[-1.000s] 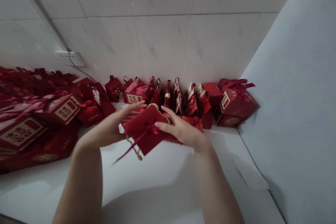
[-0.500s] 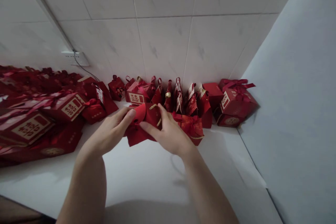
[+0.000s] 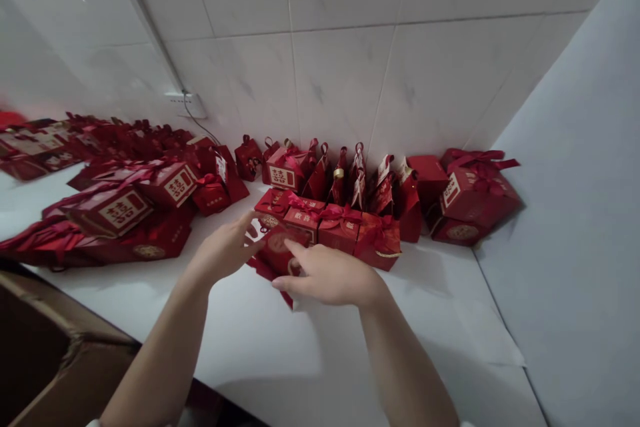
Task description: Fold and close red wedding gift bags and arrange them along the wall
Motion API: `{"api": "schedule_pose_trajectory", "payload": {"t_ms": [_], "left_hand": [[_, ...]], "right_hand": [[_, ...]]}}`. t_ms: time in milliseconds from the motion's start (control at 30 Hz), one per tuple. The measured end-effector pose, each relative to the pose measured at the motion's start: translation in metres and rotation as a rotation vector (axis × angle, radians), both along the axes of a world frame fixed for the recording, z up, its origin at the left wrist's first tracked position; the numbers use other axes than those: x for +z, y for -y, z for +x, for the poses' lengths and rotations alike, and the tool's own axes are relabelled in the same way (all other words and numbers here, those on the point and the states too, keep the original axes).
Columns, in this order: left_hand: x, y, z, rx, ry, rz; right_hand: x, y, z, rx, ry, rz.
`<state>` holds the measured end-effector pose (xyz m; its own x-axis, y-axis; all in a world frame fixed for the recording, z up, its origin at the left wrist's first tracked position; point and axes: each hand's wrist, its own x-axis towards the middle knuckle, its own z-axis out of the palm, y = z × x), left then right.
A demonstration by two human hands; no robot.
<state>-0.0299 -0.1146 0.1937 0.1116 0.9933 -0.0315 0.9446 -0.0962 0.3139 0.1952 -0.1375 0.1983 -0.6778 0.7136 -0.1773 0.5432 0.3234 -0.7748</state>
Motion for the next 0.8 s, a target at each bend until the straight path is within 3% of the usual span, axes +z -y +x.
{"api": "schedule_pose_trajectory", "payload": {"t_ms": [100, 267, 367, 433, 533, 600, 700, 800], "left_hand": [[-0.01, 0.001, 0.001, 0.053, -0.02, 0.009], [-0.034, 0.031, 0.02, 0.021, 0.036, 0.066], [-0.069, 0.057, 0.026, 0.1, -0.005, 0.177], [-0.1, 0.068, 0.021, 0.147, 0.08, 0.233], [-0.139, 0.071, 0.009, 0.129, 0.428, 0.306], [-0.154, 0.066, 0.003, 0.124, 0.635, 0.269], [-0.156, 0.059, -0.001, 0.165, 0.721, 0.251], [-0.133, 0.064, -0.009, 0.188, 0.693, 0.285]], "right_hand": [[-0.001, -0.002, 0.002, 0.062, 0.021, 0.02], [0.004, 0.005, 0.018, -0.06, 0.048, 0.158], [0.008, 0.01, 0.031, -0.101, 0.024, 0.169], [0.01, 0.011, 0.038, -0.121, 0.005, 0.178], [0.011, 0.012, 0.043, -0.15, 0.004, 0.19], [0.01, 0.013, 0.042, -0.158, 0.014, 0.199], [0.008, 0.014, 0.04, -0.146, 0.023, 0.219], [0.005, 0.014, 0.039, -0.15, 0.055, 0.235]]}}
